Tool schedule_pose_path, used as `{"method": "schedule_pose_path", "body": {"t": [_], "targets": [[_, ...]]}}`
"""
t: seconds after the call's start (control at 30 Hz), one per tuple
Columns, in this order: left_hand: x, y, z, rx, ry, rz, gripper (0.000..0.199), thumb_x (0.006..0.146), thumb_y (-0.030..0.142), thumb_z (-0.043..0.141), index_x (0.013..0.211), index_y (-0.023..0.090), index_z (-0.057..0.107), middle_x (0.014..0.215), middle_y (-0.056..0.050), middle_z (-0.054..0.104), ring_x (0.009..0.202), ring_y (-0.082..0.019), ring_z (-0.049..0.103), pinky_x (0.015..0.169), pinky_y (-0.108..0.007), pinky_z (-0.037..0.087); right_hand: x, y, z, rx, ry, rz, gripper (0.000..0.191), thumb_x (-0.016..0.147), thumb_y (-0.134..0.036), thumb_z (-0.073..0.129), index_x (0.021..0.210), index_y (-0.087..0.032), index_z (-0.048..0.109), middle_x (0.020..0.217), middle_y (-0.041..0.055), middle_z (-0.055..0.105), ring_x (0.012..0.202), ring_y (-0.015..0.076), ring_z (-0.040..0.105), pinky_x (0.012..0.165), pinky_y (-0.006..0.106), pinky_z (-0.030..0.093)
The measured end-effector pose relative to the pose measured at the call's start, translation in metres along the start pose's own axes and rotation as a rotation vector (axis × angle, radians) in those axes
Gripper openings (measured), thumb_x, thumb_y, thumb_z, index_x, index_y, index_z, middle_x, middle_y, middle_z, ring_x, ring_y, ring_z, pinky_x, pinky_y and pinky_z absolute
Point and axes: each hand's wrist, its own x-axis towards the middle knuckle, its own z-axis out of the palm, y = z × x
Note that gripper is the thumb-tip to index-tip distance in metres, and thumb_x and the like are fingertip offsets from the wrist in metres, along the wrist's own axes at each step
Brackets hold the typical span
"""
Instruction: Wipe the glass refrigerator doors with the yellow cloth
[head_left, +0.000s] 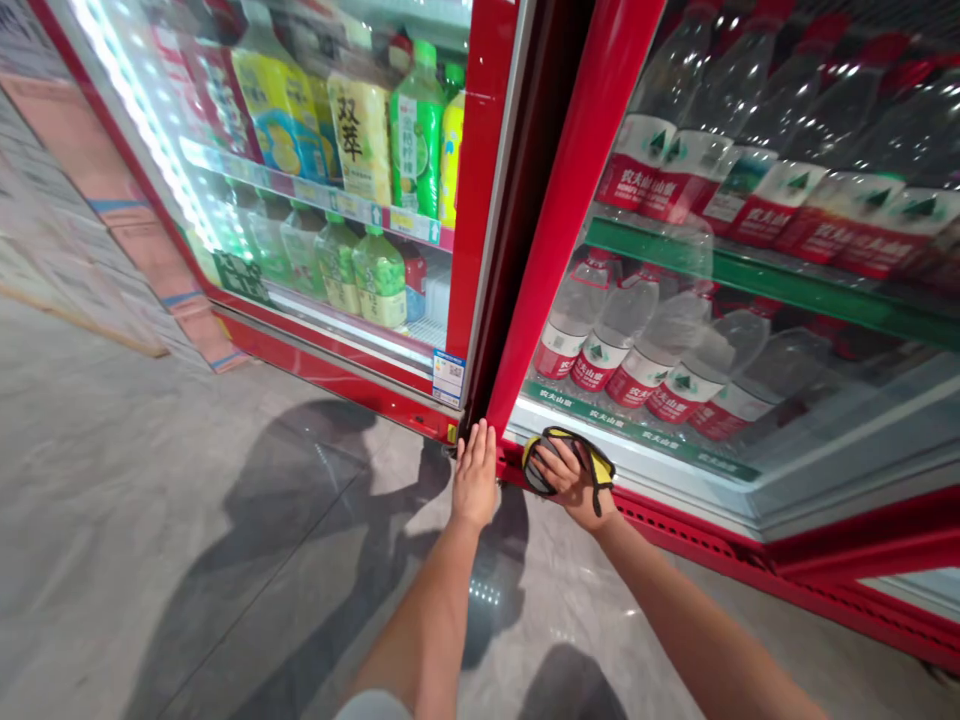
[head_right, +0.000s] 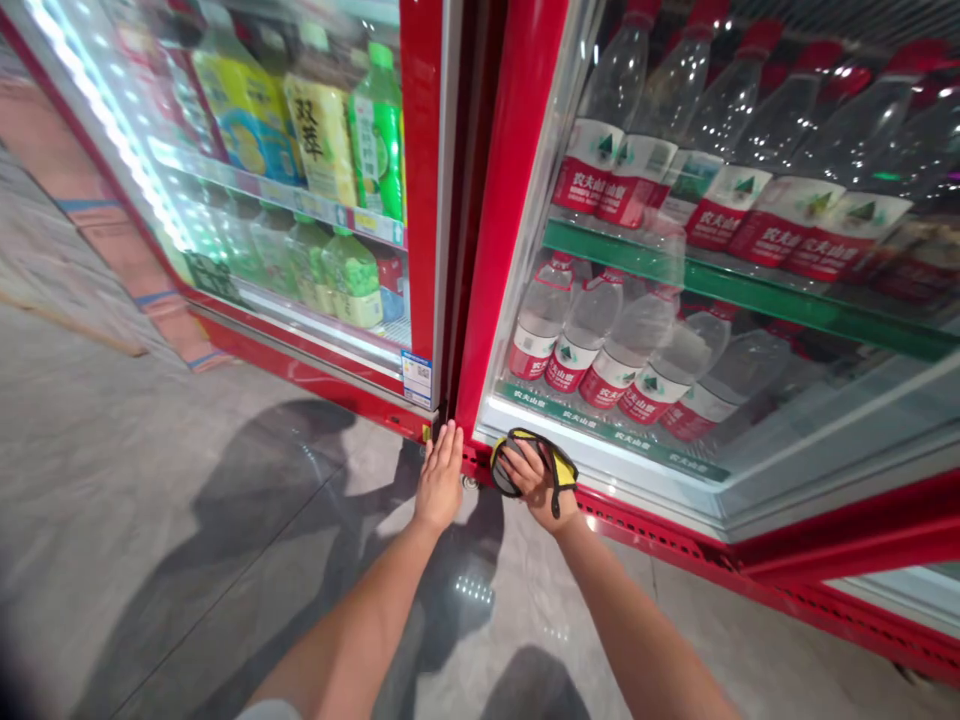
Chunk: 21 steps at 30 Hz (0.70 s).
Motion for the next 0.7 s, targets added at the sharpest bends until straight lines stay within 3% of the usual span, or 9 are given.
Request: {"method": "schedule_pose_path", "body": {"t": [0.2, 0.27, 0.33, 0.4, 0.5, 0.57, 0.7], "targets": [[-0.002, 0.001, 0.009, 0.026, 0.041, -0.014, 0.088, 0.086, 0.000, 0.034, 0.161, 0.016, -0.008, 0.169, -0.013, 0.017, 0.156, -0.024, 0.018, 0.127, -0.052, 0.022, 0.028, -0.010, 0.025, 0.179, -0.022, 0.108, 0.050, 0.101, -0.026, 0.026, 0.144, -0.019, 0.052, 0.138, 0.0145, 0.064, 0.141, 0.0195, 0.049, 0.115, 0.053, 0.035], [-0.004, -0.001, 0.013, 0.034, 0.045, -0.005, 0.088, 0.085, 0.000, 0.035, 0.161, 0.016, -0.008, 0.168, -0.014, 0.017, 0.155, -0.024, 0.020, 0.127, -0.051, 0.024, 0.017, 0.000, 0.016, 0.232, -0.021, 0.155, 0.048, 0.101, -0.028, 0.031, 0.144, -0.021, 0.052, 0.138, 0.0139, 0.064, 0.141, 0.0214, 0.049, 0.116, 0.054, 0.033], [-0.007, -0.003, 0.016, 0.041, 0.044, 0.011, 0.090, 0.084, -0.001, 0.037, 0.162, 0.016, -0.006, 0.168, -0.014, 0.017, 0.155, -0.024, 0.022, 0.126, -0.050, 0.026, -0.010, 0.016, -0.004, 0.283, -0.008, 0.211, 0.048, 0.101, -0.032, 0.030, 0.141, -0.024, 0.054, 0.137, 0.0135, 0.065, 0.136, 0.0237, 0.054, 0.115, 0.054, 0.036], [-0.008, -0.004, 0.019, 0.053, 0.046, 0.027, 0.092, 0.082, -0.003, 0.038, 0.162, 0.018, -0.004, 0.169, -0.015, 0.015, 0.154, -0.024, 0.024, 0.126, -0.048, 0.027, -0.043, 0.032, -0.025, 0.549, 0.037, 0.340, 0.048, 0.101, -0.039, 0.029, 0.137, -0.026, 0.057, 0.137, 0.0134, 0.065, 0.129, 0.0256, 0.061, 0.111, 0.055, 0.042], [-0.008, -0.005, 0.024, 0.082, 0.059, 0.042, 0.094, 0.081, -0.005, 0.038, 0.162, 0.020, -0.005, 0.169, -0.016, 0.011, 0.153, -0.024, 0.027, 0.126, -0.048, 0.028, -0.074, 0.044, -0.036, 1.188, 0.175, 0.584, 0.044, 0.096, -0.051, 0.037, 0.128, -0.033, 0.060, 0.137, 0.0098, 0.065, 0.123, 0.0271, 0.065, 0.109, 0.057, 0.044], [-0.006, -0.003, 0.026, 0.106, 0.075, 0.047, 0.093, 0.083, -0.004, 0.038, 0.161, 0.017, -0.008, 0.168, -0.020, 0.007, 0.152, -0.027, 0.027, 0.125, -0.048, 0.030, -0.071, 0.040, -0.027, 1.423, 0.243, 0.635, 0.039, 0.091, -0.055, 0.047, 0.122, -0.036, 0.062, 0.136, 0.0061, 0.066, 0.122, 0.0277, 0.066, 0.110, 0.058, 0.042], [0.000, 0.007, 0.029, 0.141, 0.119, 0.057, 0.093, 0.085, -0.004, 0.038, 0.157, 0.009, -0.019, 0.164, -0.031, -0.002, 0.152, -0.036, 0.020, 0.121, -0.052, 0.035, -0.042, 0.022, -0.006, 1.598, 0.294, 0.512, 0.037, 0.089, -0.053, 0.054, 0.121, -0.036, 0.061, 0.135, 0.0042, 0.067, 0.119, 0.0270, 0.068, 0.111, 0.058, 0.043]]}}
